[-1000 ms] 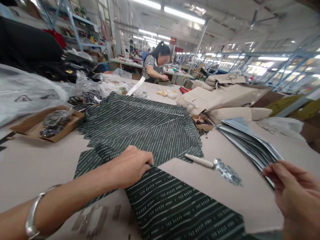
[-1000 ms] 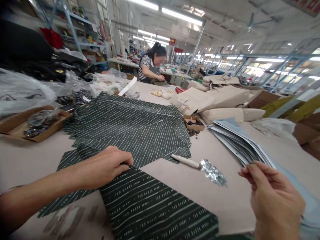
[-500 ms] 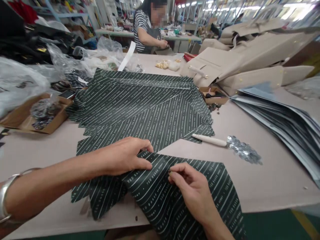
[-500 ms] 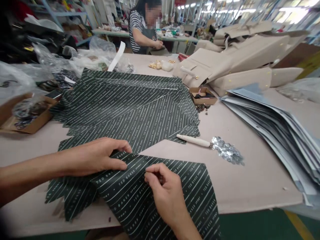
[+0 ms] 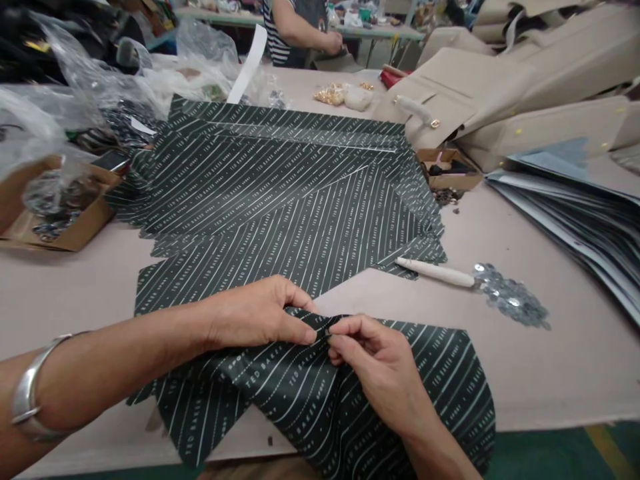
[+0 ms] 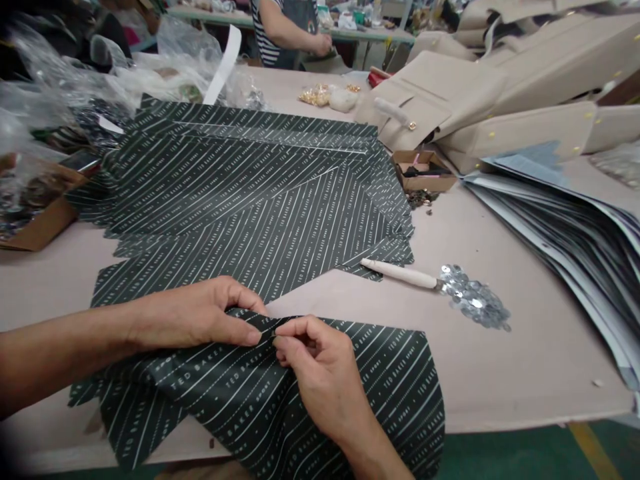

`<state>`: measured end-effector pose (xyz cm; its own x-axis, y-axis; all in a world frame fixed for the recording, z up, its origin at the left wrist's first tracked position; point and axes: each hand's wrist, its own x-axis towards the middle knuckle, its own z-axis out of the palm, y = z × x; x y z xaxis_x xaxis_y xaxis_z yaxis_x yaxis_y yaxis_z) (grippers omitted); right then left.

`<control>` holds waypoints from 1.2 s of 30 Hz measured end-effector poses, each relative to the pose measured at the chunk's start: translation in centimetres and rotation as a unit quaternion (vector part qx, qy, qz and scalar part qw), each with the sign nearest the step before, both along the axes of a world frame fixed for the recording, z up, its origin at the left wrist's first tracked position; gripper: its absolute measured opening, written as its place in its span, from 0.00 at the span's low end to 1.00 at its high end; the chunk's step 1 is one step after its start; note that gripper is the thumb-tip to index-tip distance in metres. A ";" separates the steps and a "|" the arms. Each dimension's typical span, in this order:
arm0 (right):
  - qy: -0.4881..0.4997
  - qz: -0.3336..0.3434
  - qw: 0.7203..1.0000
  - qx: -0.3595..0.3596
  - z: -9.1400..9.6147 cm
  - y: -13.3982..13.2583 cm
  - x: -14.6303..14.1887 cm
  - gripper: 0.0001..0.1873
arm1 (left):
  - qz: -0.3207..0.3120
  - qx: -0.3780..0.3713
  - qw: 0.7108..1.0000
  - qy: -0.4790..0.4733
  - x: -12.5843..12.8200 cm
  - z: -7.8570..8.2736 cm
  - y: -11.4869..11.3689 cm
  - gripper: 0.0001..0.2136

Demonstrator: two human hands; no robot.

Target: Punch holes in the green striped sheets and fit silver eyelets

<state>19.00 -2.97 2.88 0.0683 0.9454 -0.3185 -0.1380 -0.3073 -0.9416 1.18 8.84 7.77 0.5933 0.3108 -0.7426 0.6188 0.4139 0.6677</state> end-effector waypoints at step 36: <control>-0.462 0.001 0.785 0.413 -1.0 -2.2 -0.4 0.10 | -0.188 0.738 0.647 -0.038 -1.1 -0.9 -6.6 0.14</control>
